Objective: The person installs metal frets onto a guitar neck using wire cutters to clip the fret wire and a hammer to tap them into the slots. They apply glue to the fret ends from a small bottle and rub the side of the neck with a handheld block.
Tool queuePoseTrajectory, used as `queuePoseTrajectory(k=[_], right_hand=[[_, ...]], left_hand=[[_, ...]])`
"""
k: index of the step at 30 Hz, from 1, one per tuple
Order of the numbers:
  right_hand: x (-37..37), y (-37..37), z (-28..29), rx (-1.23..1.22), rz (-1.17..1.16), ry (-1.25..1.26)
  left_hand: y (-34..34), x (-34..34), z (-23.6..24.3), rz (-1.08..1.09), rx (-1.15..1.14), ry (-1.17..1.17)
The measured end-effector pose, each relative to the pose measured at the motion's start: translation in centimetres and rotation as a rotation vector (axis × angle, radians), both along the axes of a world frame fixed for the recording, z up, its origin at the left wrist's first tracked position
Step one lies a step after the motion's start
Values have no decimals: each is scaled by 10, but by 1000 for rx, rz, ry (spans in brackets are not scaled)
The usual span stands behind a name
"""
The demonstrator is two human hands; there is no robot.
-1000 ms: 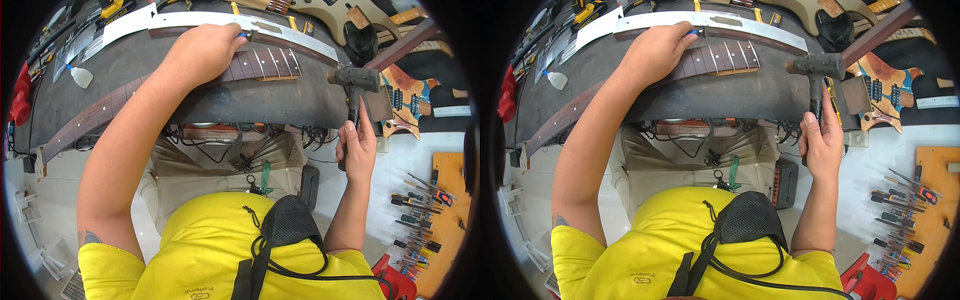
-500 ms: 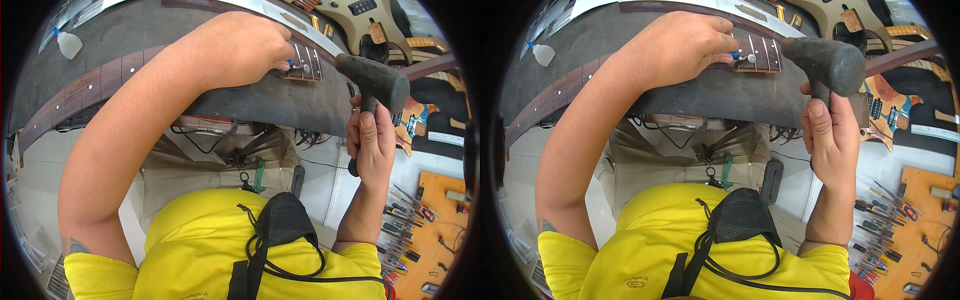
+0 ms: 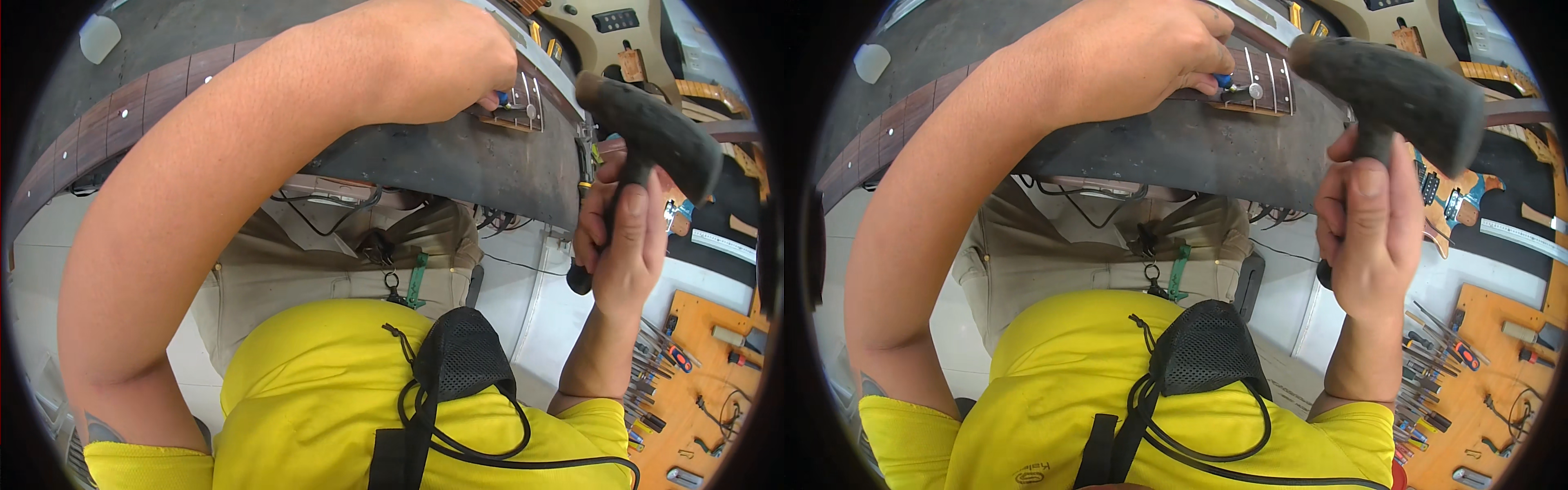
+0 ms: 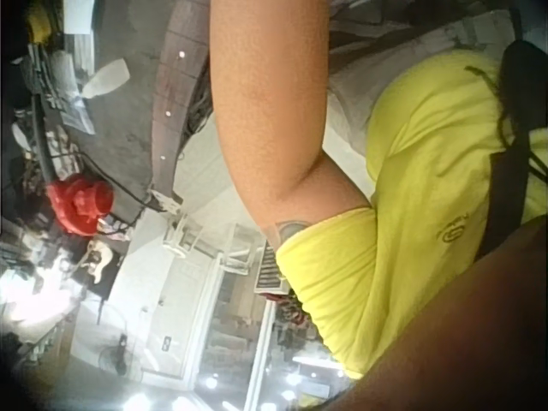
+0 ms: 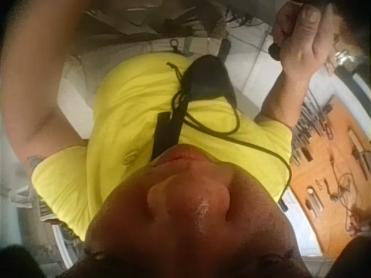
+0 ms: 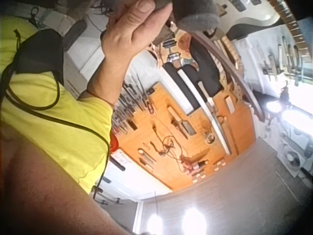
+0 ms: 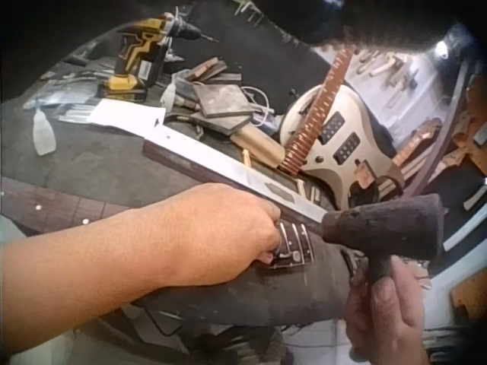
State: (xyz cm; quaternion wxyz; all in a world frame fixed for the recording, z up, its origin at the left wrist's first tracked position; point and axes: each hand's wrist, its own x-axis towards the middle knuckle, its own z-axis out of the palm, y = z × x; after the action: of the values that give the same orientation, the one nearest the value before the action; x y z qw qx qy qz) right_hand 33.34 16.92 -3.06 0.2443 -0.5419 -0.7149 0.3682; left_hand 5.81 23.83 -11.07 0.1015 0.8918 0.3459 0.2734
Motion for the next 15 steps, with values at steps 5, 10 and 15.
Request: queuePoseTrajectory(k=[5, 10, 15], right_hand=[[0, 3, -4, -22, 10, -145], [3, 5, -5, 56, -37, 163], [1, 12, -19, 3, -3, -108]], left_hand=[[-1, -8, -1, -20, -32, -41], [1, -3, -1, 8, 16, 23], [-7, -9, 6, -26, -9, 1]])
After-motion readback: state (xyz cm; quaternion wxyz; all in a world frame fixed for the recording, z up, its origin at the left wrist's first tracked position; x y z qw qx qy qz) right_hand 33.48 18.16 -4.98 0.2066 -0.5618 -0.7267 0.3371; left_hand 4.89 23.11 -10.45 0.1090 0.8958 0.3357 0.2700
